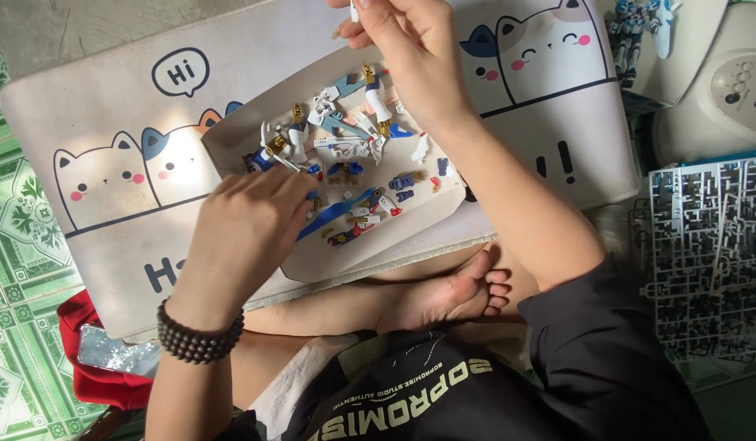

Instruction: The person assembles a small model kit by hand, picking up small white, blue, and gold plastic parts from a tray and snapping them together. The person works on the lap while sitting on the floor, handling multiple small components and joining them into a larger assembly.

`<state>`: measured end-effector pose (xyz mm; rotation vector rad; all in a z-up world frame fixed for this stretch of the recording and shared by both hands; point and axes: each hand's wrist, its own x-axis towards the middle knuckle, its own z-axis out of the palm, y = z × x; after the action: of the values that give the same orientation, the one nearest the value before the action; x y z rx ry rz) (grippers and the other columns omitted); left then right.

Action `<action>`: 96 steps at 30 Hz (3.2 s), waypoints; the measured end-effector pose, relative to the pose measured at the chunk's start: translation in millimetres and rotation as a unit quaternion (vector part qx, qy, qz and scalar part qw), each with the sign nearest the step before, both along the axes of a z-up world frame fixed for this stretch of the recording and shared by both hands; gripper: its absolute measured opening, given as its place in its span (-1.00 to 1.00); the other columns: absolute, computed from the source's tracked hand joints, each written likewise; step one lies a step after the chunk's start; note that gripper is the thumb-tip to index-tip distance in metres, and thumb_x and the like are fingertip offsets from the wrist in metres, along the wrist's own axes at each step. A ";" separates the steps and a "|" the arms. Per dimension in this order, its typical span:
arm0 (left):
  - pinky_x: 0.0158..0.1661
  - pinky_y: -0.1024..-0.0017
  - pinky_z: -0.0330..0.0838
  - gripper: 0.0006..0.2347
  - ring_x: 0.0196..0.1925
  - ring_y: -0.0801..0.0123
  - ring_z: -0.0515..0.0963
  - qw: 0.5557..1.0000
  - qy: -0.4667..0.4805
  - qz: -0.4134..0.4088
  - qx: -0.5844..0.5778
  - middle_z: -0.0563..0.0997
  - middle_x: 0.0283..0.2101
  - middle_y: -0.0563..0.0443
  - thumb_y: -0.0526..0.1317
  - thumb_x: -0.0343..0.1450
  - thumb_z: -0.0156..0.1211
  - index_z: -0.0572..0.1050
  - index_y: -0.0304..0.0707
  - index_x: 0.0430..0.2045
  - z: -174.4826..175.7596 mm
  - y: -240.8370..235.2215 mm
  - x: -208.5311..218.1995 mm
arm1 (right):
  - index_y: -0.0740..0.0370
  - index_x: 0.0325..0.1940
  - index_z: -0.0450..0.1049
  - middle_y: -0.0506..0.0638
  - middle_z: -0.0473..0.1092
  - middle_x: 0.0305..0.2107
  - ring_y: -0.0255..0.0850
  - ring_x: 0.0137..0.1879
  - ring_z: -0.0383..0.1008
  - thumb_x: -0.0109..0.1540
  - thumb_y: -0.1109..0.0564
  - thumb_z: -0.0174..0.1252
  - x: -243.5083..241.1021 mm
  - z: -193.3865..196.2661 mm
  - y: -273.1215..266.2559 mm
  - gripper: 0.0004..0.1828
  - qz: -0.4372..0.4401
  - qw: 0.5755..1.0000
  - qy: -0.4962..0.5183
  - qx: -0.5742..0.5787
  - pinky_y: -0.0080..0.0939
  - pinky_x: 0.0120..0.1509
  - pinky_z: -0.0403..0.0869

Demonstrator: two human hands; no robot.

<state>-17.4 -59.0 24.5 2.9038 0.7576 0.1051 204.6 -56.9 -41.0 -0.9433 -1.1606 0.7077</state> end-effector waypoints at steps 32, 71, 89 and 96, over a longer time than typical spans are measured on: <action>-0.45 0.42 0.40 -0.79 -0.53 0.28 0.53 0.953 -0.120 -0.081 -0.265 0.60 -0.34 -0.05 -0.42 0.27 0.06 0.49 -0.34 -0.25 4.0 13.0 55.8 | 0.22 0.00 0.36 0.02 0.38 -0.33 -0.31 -0.29 0.37 0.35 0.01 -0.16 -0.6 6.8 -1.6 -0.70 0.059 0.995 0.077 -0.038 -0.39 -0.18 0.39; -0.02 0.28 0.22 -0.75 -0.13 0.29 0.47 0.995 -0.011 0.076 0.060 0.53 -0.21 0.05 -0.27 0.30 0.13 0.46 -0.27 -0.16 30.9 -38.2 -10.2 | 0.20 -0.03 0.32 -0.01 0.36 -0.38 -0.33 -0.43 0.39 0.36 0.03 -0.17 -2.5 11.8 -1.3 -0.75 0.074 0.994 0.050 -0.066 -0.44 -0.35 0.38; 0.02 0.21 0.11 -0.84 -0.07 0.26 0.43 0.986 -0.047 0.095 0.130 0.60 -0.24 0.02 -0.31 0.30 0.14 0.47 -0.23 -0.27 -7.4 24.8 -11.8 | 0.23 -0.02 0.29 0.04 0.32 -0.27 -0.27 -0.32 0.38 0.36 0.06 -0.16 -2.9 13.3 0.3 -0.77 0.078 0.990 0.061 -0.096 -0.39 -0.20 0.39; -0.03 0.24 0.13 -0.71 -0.14 0.20 0.49 0.990 0.013 0.085 0.116 0.59 -0.25 -0.02 -0.33 0.25 0.03 0.43 -0.27 -0.15 -13.9 19.6 -13.6 | 0.22 -0.02 0.30 0.02 0.33 -0.28 -0.29 -0.32 0.39 0.36 0.07 -0.17 -2.4 14.2 -1.2 -0.78 0.080 0.990 0.051 -0.101 -0.40 -0.20 0.41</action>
<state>-31.0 -39.4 10.6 3.0547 1.0649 0.1857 202.2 -58.1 -26.8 -0.9779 -1.0968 1.0070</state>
